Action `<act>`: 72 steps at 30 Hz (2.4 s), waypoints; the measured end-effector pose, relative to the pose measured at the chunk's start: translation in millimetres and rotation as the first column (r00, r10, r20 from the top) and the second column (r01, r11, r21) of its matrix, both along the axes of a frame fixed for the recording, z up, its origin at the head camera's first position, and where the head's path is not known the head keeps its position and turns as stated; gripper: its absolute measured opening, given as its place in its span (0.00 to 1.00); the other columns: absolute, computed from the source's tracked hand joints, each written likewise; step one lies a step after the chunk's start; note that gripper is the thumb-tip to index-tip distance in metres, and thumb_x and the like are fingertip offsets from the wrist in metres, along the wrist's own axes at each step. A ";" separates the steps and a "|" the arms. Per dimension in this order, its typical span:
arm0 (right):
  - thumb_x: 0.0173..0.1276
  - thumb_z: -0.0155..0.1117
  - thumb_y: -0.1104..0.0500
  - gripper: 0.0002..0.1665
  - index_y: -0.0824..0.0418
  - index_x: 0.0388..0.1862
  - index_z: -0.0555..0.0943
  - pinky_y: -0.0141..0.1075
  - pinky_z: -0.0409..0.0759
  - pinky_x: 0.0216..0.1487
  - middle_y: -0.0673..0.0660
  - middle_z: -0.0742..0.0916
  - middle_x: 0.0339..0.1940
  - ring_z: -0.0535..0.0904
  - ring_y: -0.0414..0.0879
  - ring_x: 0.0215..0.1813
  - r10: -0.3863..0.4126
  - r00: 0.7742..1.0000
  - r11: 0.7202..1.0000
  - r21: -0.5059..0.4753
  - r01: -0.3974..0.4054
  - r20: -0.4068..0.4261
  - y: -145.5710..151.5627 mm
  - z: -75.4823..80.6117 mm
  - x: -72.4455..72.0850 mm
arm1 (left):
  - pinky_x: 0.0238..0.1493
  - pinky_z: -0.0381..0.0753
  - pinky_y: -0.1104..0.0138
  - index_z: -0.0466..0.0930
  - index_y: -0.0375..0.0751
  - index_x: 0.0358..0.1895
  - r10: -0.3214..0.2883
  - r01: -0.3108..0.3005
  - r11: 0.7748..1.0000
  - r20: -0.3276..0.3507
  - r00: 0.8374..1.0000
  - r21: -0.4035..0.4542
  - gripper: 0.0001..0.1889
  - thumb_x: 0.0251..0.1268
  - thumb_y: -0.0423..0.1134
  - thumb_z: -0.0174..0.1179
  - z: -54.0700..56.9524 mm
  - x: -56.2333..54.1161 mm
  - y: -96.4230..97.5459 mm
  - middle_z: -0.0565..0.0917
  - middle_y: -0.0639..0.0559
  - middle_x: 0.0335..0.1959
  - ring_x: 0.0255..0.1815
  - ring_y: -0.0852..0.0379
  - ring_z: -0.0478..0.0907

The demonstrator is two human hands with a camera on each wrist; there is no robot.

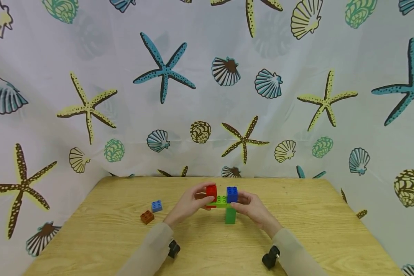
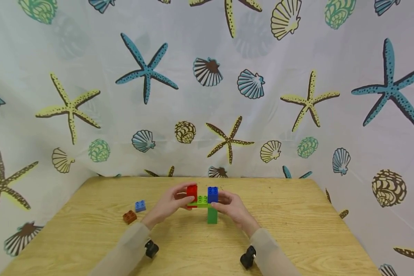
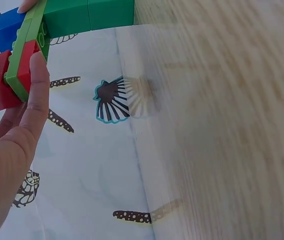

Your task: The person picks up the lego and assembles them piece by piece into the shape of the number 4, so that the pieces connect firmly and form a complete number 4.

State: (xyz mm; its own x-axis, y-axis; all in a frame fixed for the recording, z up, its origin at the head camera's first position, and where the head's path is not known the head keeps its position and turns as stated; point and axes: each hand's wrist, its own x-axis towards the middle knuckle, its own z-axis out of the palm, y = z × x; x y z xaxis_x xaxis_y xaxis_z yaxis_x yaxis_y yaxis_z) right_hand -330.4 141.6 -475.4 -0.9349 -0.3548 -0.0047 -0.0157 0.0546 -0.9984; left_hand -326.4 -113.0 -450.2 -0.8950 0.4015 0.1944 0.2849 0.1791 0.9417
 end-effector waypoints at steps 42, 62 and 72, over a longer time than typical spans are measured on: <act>0.67 0.68 0.56 0.35 0.66 0.69 0.69 0.42 0.79 0.60 0.64 0.81 0.61 0.79 0.46 0.57 -0.009 1.000 1.000 0.003 0.009 -0.011 -0.8 0.2 0.9 | 0.42 0.85 0.56 0.66 0.58 0.70 -0.013 0.010 1.000 0.100 0.995 0.024 0.27 0.71 0.56 0.54 -5.4 -1.3 5.0 0.80 0.39 0.54 0.44 0.47 0.85; 0.67 0.68 0.56 0.35 0.65 0.70 0.69 0.43 0.78 0.61 0.62 0.82 0.60 0.80 0.45 0.57 0.010 1.000 1.000 -0.002 -0.010 -0.021 -0.6 0.3 2.9 | 0.37 0.77 0.63 0.72 0.53 0.67 0.069 -0.075 0.995 0.110 0.992 0.060 0.25 0.70 0.55 0.57 -5.9 -0.5 8.1 0.80 0.32 0.56 0.35 0.53 0.77; 0.65 0.70 0.55 0.36 0.64 0.69 0.70 0.43 0.78 0.61 0.62 0.82 0.60 0.80 0.47 0.57 0.002 1.000 1.000 -0.002 -0.002 -0.008 -3.1 -0.8 5.2 | 0.44 0.83 0.58 0.65 0.56 0.72 0.037 -0.035 0.999 0.050 0.998 -0.037 0.28 0.74 0.58 0.49 -9.4 1.3 1.8 0.79 0.43 0.58 0.50 0.51 0.81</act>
